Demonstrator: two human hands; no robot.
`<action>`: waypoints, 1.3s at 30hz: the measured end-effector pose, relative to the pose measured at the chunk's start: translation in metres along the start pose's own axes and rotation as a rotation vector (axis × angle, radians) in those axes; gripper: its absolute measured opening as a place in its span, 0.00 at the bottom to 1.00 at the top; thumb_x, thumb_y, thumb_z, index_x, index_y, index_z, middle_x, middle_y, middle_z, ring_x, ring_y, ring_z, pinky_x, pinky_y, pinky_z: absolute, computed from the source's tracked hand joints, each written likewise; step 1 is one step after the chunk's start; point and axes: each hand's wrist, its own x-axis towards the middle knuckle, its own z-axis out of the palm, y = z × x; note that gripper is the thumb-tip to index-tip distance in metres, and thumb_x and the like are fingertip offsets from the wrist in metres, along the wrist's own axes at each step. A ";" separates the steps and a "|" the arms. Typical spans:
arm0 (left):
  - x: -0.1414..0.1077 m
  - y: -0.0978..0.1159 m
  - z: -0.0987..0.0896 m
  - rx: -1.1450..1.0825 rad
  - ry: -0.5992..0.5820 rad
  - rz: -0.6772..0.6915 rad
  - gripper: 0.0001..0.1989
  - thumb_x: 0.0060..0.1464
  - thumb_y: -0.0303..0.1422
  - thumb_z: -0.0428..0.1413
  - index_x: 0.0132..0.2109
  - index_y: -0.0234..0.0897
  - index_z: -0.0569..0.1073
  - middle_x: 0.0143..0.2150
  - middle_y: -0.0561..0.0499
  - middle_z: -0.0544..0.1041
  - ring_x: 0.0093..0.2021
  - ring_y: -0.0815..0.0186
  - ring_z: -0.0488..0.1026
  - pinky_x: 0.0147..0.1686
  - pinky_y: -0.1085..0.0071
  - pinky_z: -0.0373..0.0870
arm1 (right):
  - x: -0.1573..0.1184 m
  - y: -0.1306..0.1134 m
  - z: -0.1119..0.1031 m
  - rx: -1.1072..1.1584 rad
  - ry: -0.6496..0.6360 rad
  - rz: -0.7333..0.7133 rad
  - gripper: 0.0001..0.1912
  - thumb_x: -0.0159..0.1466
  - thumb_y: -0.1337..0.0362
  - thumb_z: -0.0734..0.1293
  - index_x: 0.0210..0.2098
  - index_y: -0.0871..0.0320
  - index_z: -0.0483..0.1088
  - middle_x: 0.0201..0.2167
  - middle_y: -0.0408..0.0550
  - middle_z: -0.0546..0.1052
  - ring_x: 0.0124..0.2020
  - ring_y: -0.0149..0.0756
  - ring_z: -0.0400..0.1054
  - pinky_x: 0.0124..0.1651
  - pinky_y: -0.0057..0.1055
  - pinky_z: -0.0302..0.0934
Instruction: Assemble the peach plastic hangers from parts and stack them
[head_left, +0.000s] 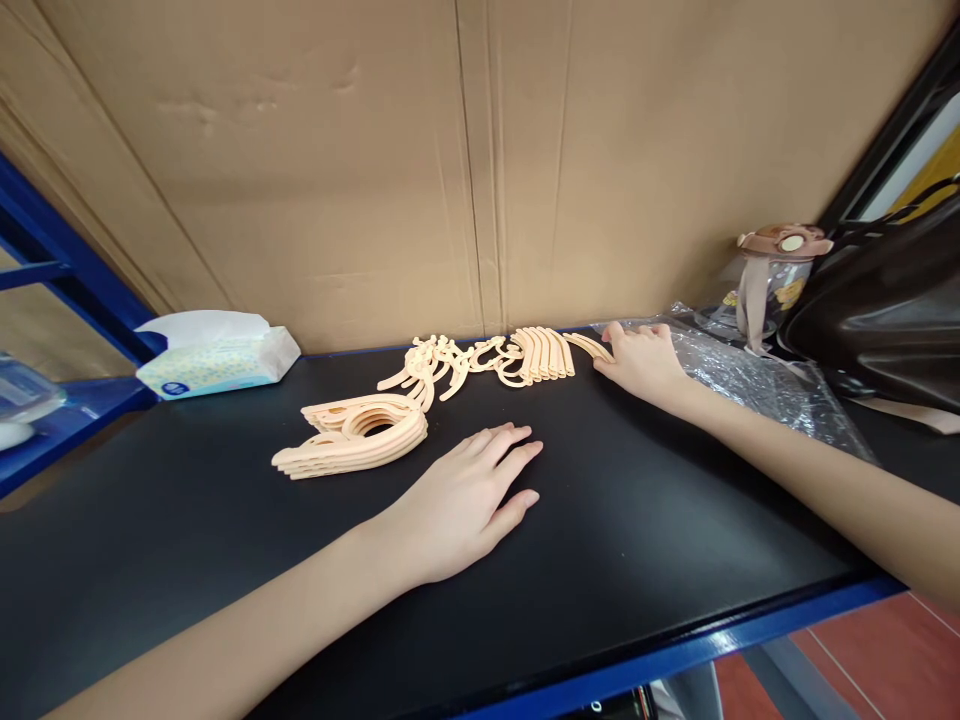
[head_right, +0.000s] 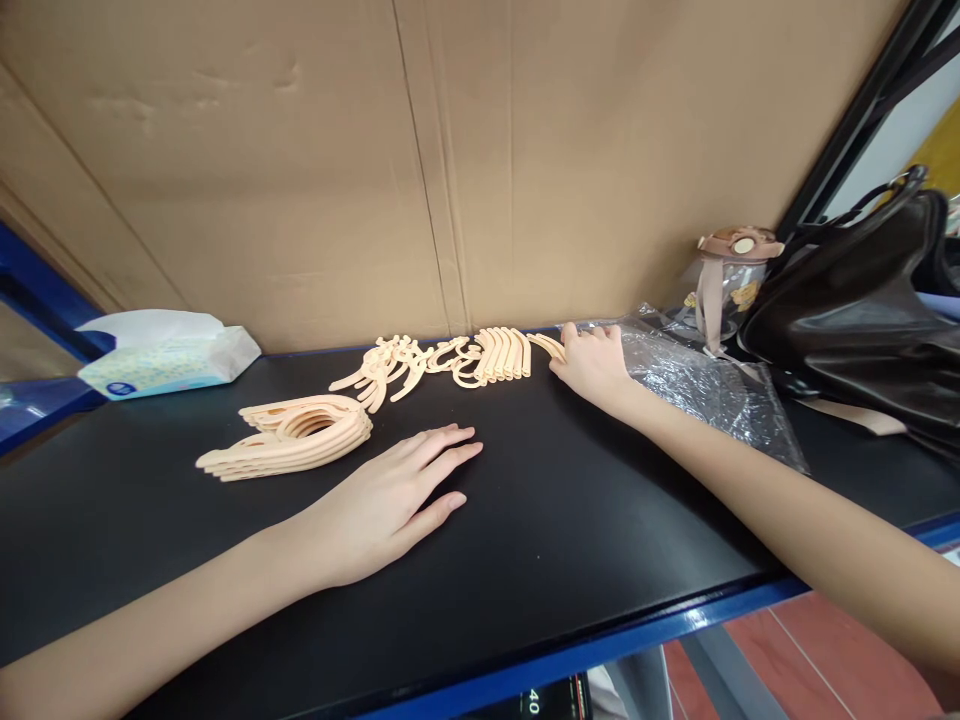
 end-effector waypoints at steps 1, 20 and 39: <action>0.000 0.000 0.000 0.000 -0.001 0.001 0.23 0.66 0.39 0.43 0.64 0.37 0.59 0.65 0.45 0.60 0.65 0.56 0.55 0.62 0.57 0.57 | 0.000 0.000 0.000 0.002 -0.003 0.023 0.18 0.60 0.59 0.60 0.45 0.65 0.64 0.32 0.57 0.76 0.40 0.54 0.68 0.44 0.40 0.48; 0.003 -0.003 -0.003 0.172 0.292 -0.159 0.22 0.63 0.34 0.46 0.62 0.33 0.58 0.62 0.40 0.63 0.60 0.53 0.61 0.54 0.56 0.63 | -0.053 -0.049 -0.052 0.760 0.019 -0.621 0.13 0.51 0.67 0.65 0.34 0.54 0.59 0.34 0.44 0.72 0.39 0.38 0.65 0.45 0.34 0.59; 0.002 0.006 -0.010 0.077 0.114 -0.136 0.07 0.61 0.32 0.49 0.42 0.36 0.71 0.39 0.50 0.72 0.38 0.61 0.69 0.36 0.64 0.66 | -0.042 -0.039 -0.048 0.628 0.071 -0.671 0.08 0.66 0.59 0.61 0.38 0.56 0.68 0.38 0.46 0.75 0.43 0.39 0.66 0.50 0.38 0.53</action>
